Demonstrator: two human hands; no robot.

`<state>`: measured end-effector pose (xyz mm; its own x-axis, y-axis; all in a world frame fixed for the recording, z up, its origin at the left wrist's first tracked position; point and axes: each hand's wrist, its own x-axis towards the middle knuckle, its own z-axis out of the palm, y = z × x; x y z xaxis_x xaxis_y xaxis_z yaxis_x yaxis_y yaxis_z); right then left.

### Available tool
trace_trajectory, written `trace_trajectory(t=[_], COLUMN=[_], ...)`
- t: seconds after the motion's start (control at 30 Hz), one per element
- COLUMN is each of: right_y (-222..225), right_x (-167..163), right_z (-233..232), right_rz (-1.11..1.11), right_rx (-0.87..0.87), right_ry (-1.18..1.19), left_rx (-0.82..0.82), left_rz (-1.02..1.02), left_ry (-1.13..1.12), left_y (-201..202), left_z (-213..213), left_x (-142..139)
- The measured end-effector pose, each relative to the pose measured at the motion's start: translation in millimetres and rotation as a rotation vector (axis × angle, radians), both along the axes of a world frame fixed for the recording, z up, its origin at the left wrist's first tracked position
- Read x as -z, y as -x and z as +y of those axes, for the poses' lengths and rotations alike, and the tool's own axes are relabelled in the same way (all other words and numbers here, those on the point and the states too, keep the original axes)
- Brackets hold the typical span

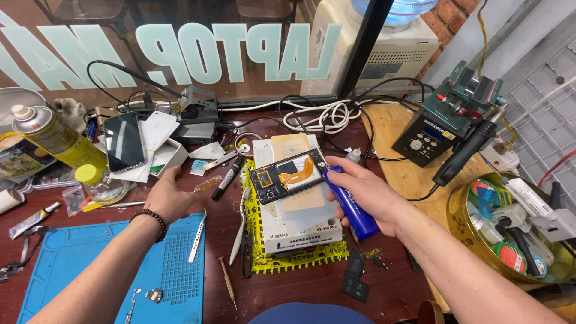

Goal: The person uses a blue-handled screwdriver to pry and adjust a flexible ribbon cable and internal components on a disassembled smartphone. The device is held in the left hand while the right hand manipulates the tool to separate and reposition parts on the motherboard area.

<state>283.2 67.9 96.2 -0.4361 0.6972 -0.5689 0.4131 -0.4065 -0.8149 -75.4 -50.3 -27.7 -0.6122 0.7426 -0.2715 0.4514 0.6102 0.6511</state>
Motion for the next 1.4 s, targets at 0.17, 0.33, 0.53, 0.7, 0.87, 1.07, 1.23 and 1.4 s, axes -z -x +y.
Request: trace_trajectory(t=[0.17, 0.33, 0.53, 0.7, 0.87, 1.07, 1.23, 1.4], right_y=[3.5, 7.7, 9.5, 14.7, 18.2, 18.8, 27.8, 41.8], right_x=[-4.6, -4.0, -9.4, -19.4, -22.7, -25.1, -19.5, -8.3], right_z=[-3.3, -4.1, -7.0, -11.8, -25.3, -23.6, -28.9, -43.6], right_rz=[-0.145, -0.203, -0.219, -0.248, -0.302, -0.263, -0.244, -0.311], right_rx=[-0.073, -0.090, -0.093, -0.106, -0.120, -0.123, -0.200, -0.262], right_ry=[-0.038, -0.001, -0.004, -0.032, -0.026, -0.049, -0.165, -0.234], left_rx=[-0.073, -0.010, -0.045, -0.093, -0.093, -0.059, -0.028, -0.071], left_rz=[-0.688, -1.036, -0.986, -0.997, -0.986, -0.970, -0.974, -0.984], left_ry=[-0.060, -0.017, -0.105, -0.174, -0.225, -0.275, -0.306, -0.294], left_y=[-49.1, -93.2, -107.5, -113.8, -118.0, -117.1, -112.3, -115.8], left_z=[25.9, 45.6, 49.3, 50.9, 50.0, 50.7, 59.2, 63.0], left_x=[-21.5, -35.5, -30.1, -27.9, -29.2, -28.5, -28.4, -25.6])
